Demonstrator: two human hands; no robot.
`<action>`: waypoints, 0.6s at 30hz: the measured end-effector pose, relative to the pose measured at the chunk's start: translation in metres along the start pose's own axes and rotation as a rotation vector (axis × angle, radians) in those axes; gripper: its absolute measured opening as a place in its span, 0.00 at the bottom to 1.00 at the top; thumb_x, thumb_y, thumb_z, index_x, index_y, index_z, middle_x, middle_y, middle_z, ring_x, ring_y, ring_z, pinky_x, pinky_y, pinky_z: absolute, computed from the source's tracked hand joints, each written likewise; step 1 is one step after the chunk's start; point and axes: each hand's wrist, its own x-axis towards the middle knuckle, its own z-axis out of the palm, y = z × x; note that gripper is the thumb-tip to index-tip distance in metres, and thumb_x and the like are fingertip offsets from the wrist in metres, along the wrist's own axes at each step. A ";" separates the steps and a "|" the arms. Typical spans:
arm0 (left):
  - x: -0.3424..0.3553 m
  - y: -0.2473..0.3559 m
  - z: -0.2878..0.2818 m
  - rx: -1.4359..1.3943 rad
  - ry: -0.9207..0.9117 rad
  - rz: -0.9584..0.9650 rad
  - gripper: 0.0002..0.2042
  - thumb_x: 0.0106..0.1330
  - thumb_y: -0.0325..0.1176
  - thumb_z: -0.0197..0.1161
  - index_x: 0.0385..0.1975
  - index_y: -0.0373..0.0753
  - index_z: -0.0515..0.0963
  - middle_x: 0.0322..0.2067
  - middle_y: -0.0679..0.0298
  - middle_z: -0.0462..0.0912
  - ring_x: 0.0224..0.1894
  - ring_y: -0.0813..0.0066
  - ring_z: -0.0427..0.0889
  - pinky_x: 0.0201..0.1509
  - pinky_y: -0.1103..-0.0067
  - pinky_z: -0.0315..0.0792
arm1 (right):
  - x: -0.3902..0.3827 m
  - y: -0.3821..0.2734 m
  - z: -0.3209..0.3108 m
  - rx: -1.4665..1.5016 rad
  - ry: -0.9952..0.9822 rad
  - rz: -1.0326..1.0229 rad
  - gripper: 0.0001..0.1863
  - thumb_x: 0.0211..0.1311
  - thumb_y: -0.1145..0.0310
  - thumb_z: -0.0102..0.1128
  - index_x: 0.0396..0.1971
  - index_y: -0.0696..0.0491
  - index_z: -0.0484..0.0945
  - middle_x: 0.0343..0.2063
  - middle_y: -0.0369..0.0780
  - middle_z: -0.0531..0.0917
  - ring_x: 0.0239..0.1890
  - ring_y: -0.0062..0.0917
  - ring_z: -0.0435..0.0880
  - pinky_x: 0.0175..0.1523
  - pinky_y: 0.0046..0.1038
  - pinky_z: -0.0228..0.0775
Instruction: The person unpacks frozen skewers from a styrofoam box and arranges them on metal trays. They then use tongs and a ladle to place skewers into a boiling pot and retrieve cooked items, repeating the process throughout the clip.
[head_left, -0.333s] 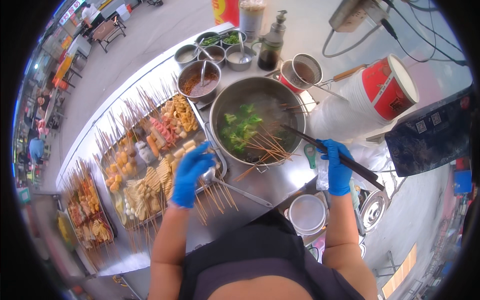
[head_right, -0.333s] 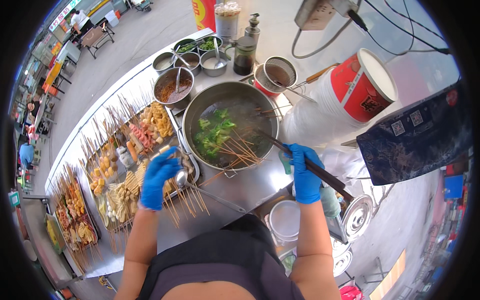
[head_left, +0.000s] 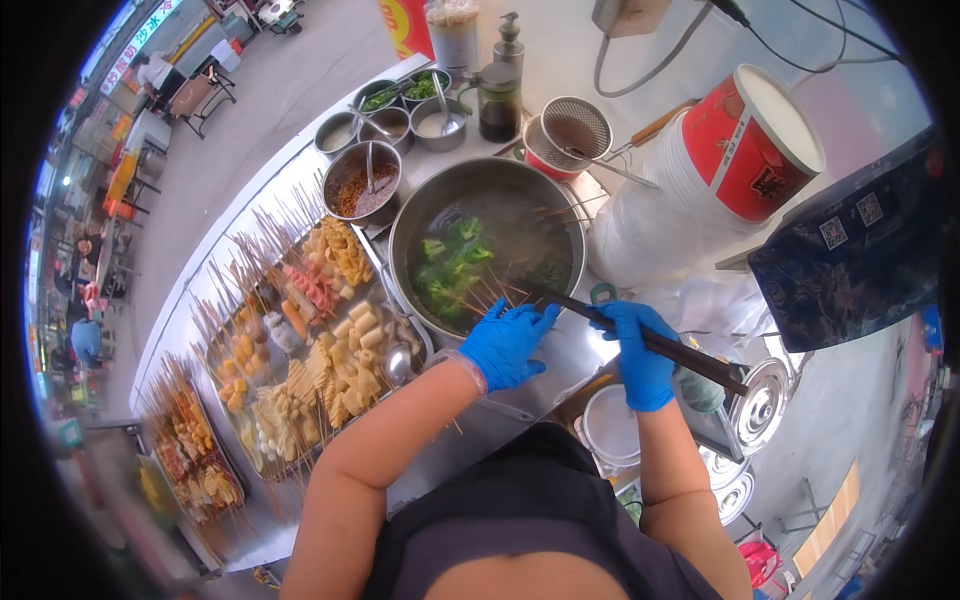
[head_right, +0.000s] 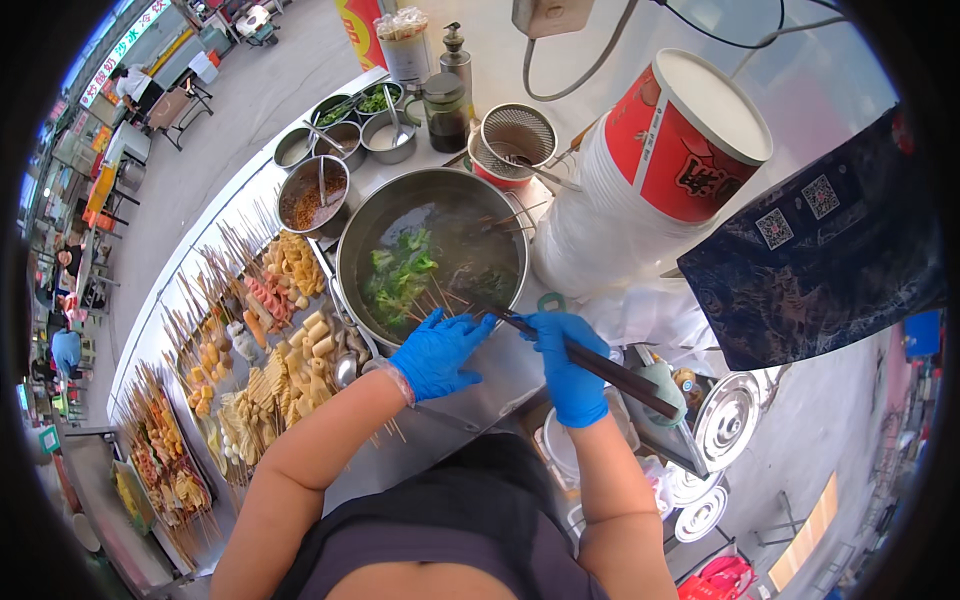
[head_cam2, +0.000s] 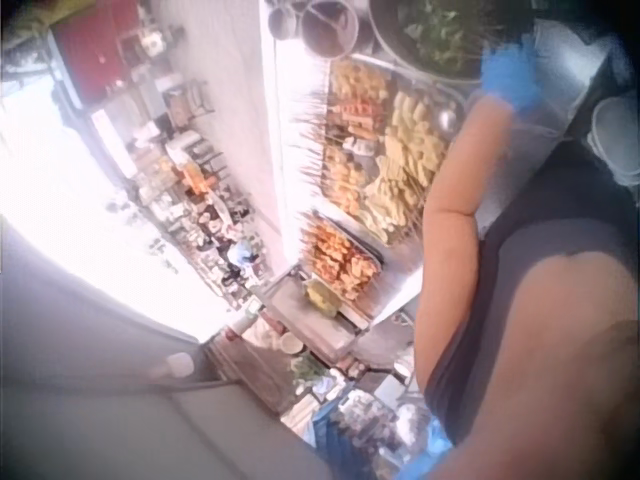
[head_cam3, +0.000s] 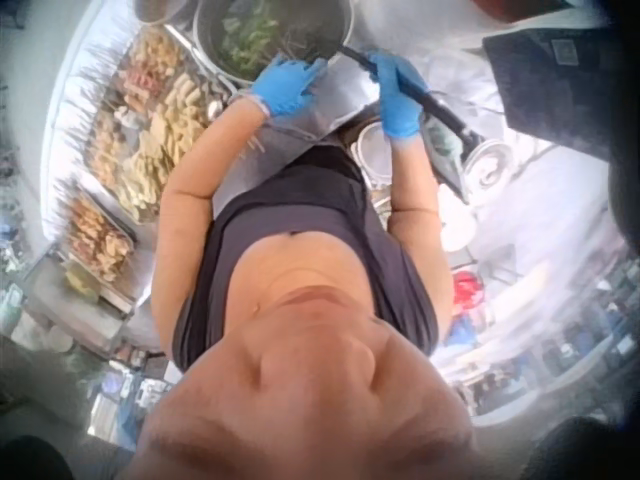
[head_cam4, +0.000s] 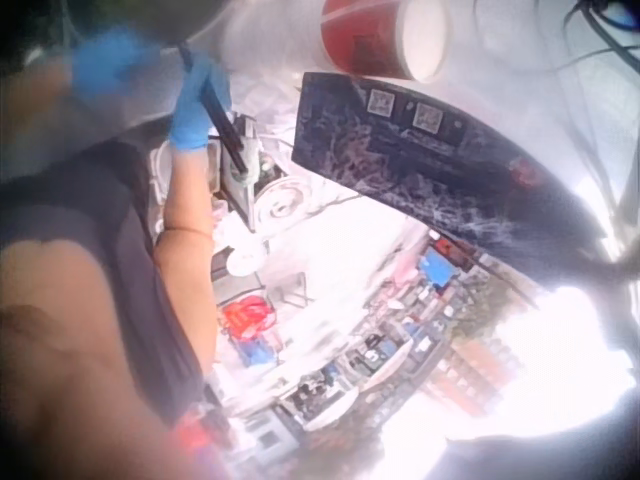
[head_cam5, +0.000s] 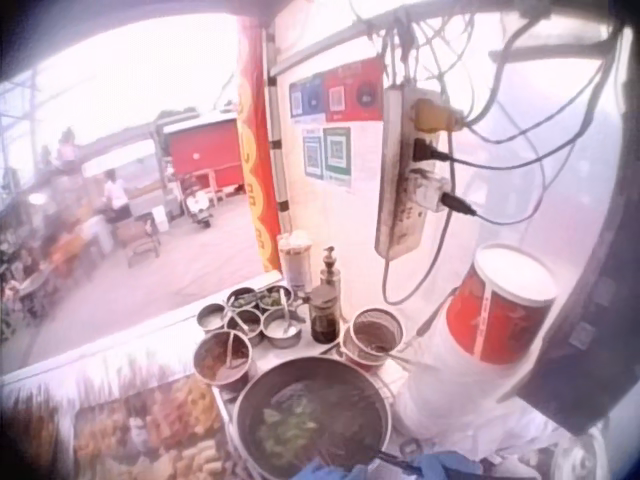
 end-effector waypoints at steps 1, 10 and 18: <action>0.001 -0.003 -0.001 0.023 -0.087 -0.041 0.31 0.55 0.41 0.58 0.60 0.45 0.57 0.51 0.55 0.69 0.53 0.60 0.69 0.61 0.55 0.51 | 0.004 -0.002 -0.003 -0.088 0.001 -0.045 0.05 0.58 0.74 0.53 0.29 0.58 0.78 0.26 0.39 0.81 0.26 0.20 0.79 0.33 0.20 0.71; -0.031 -0.037 -0.020 0.073 -0.116 0.000 0.17 0.55 0.34 0.56 0.46 0.46 0.72 0.36 0.64 0.79 0.42 0.65 0.77 0.60 0.66 0.58 | 0.070 0.047 0.043 -0.474 -0.318 -0.376 0.02 0.53 0.76 0.57 0.27 0.57 0.77 0.26 0.43 0.77 0.28 0.33 0.77 0.32 0.27 0.68; -0.046 -0.057 -0.020 -0.012 -0.030 0.016 0.16 0.54 0.31 0.56 0.44 0.46 0.72 0.37 0.65 0.78 0.41 0.65 0.77 0.57 0.70 0.63 | 0.098 0.085 0.066 -0.343 -0.247 -0.260 0.05 0.57 0.71 0.55 0.30 0.56 0.78 0.28 0.40 0.80 0.31 0.26 0.79 0.38 0.24 0.70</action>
